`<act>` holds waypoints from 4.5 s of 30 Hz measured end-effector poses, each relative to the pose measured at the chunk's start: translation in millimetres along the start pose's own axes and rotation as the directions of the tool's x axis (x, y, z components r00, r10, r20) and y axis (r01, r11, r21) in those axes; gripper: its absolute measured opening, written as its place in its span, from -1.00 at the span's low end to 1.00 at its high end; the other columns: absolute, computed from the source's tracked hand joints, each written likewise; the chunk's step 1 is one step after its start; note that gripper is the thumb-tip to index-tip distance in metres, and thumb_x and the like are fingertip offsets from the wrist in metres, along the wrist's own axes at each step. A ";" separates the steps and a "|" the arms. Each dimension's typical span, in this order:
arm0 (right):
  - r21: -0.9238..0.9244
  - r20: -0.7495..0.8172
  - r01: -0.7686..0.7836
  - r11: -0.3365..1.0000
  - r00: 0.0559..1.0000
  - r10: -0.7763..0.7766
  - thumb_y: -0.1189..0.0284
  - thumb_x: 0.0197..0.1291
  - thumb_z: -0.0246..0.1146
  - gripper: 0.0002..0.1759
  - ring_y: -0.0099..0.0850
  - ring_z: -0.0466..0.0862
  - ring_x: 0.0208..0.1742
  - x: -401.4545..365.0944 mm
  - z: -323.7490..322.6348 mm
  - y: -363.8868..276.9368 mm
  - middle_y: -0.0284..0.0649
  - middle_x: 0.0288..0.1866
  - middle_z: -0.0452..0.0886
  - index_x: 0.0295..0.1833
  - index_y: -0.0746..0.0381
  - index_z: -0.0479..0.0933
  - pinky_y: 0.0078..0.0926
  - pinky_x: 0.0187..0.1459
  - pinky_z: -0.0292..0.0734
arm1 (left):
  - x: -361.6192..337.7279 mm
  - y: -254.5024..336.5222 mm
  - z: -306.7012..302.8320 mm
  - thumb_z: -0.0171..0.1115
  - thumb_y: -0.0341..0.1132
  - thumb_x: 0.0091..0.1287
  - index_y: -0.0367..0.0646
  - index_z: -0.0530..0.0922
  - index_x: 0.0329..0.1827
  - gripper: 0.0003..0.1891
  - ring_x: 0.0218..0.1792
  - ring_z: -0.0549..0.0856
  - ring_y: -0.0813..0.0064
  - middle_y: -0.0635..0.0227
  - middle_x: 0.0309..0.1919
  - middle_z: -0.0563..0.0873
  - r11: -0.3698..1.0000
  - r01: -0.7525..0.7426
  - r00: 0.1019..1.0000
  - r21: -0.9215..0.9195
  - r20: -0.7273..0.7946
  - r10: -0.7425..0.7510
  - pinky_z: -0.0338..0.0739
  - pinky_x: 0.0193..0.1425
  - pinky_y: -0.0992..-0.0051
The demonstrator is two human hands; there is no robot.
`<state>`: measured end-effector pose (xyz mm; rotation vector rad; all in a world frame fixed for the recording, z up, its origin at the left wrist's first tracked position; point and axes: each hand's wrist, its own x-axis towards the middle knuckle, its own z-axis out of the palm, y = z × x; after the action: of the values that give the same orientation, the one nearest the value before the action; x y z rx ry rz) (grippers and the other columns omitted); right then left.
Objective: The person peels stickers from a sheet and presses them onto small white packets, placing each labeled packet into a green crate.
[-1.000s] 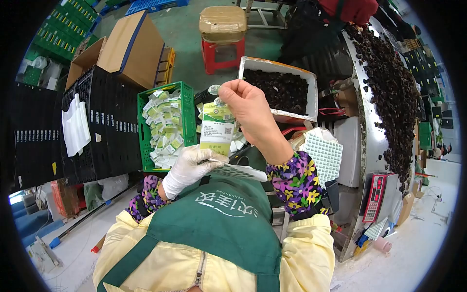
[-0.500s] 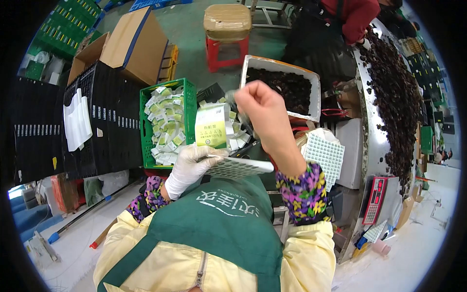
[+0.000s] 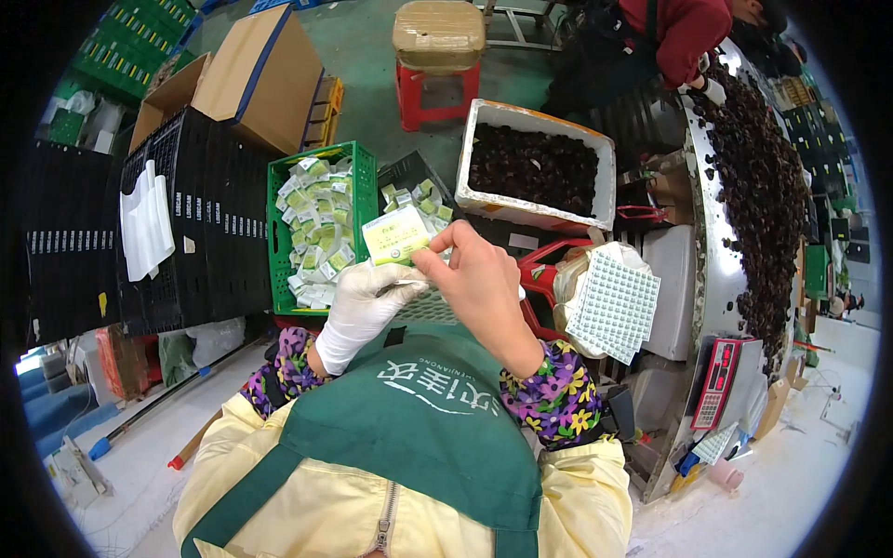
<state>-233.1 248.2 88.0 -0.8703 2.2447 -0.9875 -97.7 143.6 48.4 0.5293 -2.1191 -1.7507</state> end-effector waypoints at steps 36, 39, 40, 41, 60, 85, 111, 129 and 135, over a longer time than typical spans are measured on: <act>0.526 0.209 -0.054 0.849 0.976 -0.068 0.39 0.21 0.32 -0.82 -0.64 0.47 -0.37 27.3 1.0 27.9 -0.41 -0.41 0.56 -0.23 0.30 0.55 -0.64 -0.30 0.37 | 0.6 -0.5 -6.8 0.39 -0.37 0.19 -0.15 0.73 -0.20 -0.85 -0.28 0.76 0.41 0.24 -0.33 0.77 0.999 -0.034 0.992 -0.020 0.121 0.036 0.60 -0.15 0.47; 0.760 0.129 -0.109 0.641 0.991 0.015 0.42 0.29 0.26 -0.85 -0.74 0.40 -0.37 39.3 -9.3 14.4 -0.49 -0.39 0.55 -0.28 0.29 0.56 -0.75 -0.32 0.30 | -2.7 -10.9 -3.4 0.38 -0.35 0.20 -0.15 0.73 -0.18 -0.84 -0.21 0.76 0.44 0.27 -0.31 0.78 0.998 -0.054 0.963 0.038 0.267 0.042 0.60 -0.10 0.48; 0.762 0.091 -0.101 0.640 0.995 0.049 0.42 0.29 0.26 -0.85 -0.74 0.41 -0.36 43.2 -11.7 15.3 -0.47 -0.36 0.55 -0.22 0.30 0.56 -0.74 -0.30 0.32 | -6.1 -9.1 -1.1 0.38 -0.35 0.21 -0.15 0.73 -0.17 -0.84 -0.21 0.76 0.45 0.27 -0.30 0.78 0.999 0.025 0.960 0.030 0.277 -0.032 0.60 -0.08 0.49; 0.763 0.054 -0.094 0.640 0.995 0.082 0.42 0.29 0.25 -0.84 -0.74 0.42 -0.36 45.2 -13.4 16.0 -0.46 -0.33 0.56 -0.16 0.31 0.55 -0.74 -0.29 0.33 | -8.7 -7.5 0.7 0.37 -0.35 0.21 -0.15 0.73 -0.17 -0.84 -0.21 0.76 0.46 0.27 -0.30 0.78 0.994 0.105 0.952 0.023 0.286 -0.107 0.60 -0.07 0.49; 0.174 -0.117 0.333 0.927 0.941 -0.316 0.62 0.08 0.21 -0.66 -0.45 0.52 -0.20 8.3 8.5 25.0 -0.18 0.05 0.43 0.03 0.25 0.47 -0.48 -0.05 0.45 | 1.5 -3.2 -4.0 0.42 -0.34 0.12 -0.11 0.73 -0.22 -0.83 -0.34 0.75 0.27 0.22 -0.38 0.75 0.971 -0.170 0.983 0.168 0.099 0.155 0.61 -0.20 0.40; -0.254 0.022 0.265 0.930 0.963 -0.269 0.40 0.06 0.35 -0.86 -0.25 0.56 -0.20 -18.9 -42.5 59.6 -0.28 -0.33 0.58 -0.32 0.20 0.54 -0.22 0.11 0.34 | 22.8 -3.6 -23.2 0.31 -0.36 0.33 -0.29 0.66 -0.12 -0.82 -0.33 0.57 0.78 0.48 -0.34 0.72 0.940 0.207 0.953 -0.272 -0.160 -0.256 0.46 -0.21 0.71; 0.735 0.110 -0.024 0.678 0.990 -0.084 0.43 0.33 0.21 -0.88 -0.75 0.47 -0.36 55.1 -12.0 -10.5 -0.47 -0.35 0.52 -0.22 0.26 0.51 -0.75 -0.30 0.40 | 10.5 7.7 -8.6 0.34 -0.39 0.25 -0.24 0.71 -0.21 -0.87 -0.31 0.71 0.61 0.33 -0.35 0.78 0.995 0.027 0.948 -0.100 0.317 0.006 0.58 -0.14 0.56; 0.558 0.076 -0.081 0.826 0.996 0.047 0.41 0.27 0.27 -0.81 -0.78 0.36 -0.53 6.9 18.3 22.5 -0.53 -0.57 0.46 -0.28 0.33 0.51 -0.68 -0.53 0.21 | 4.7 -2.8 -4.0 0.41 -0.35 0.16 -0.16 0.73 -0.22 -0.84 -0.33 0.75 0.35 0.26 -0.36 0.77 0.999 -0.019 1.000 0.040 0.025 0.018 0.60 -0.20 0.43; 0.084 0.191 -0.095 0.992 0.978 0.077 0.29 0.30 0.26 -0.70 -0.63 0.55 -0.41 15.7 2.3 25.2 -0.42 -0.45 0.62 -0.22 0.37 0.54 -0.53 -0.39 0.44 | 6.1 -7.6 -5.6 0.45 -0.30 0.08 -0.04 0.75 -0.26 -0.84 -0.38 0.70 0.27 0.27 -0.41 0.73 0.946 -0.227 0.973 0.233 0.020 0.229 0.56 -0.25 0.37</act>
<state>-250.4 248.9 63.7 -0.7848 2.0432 -0.9222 -99.8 134.5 42.1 0.3312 -2.2933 -1.3822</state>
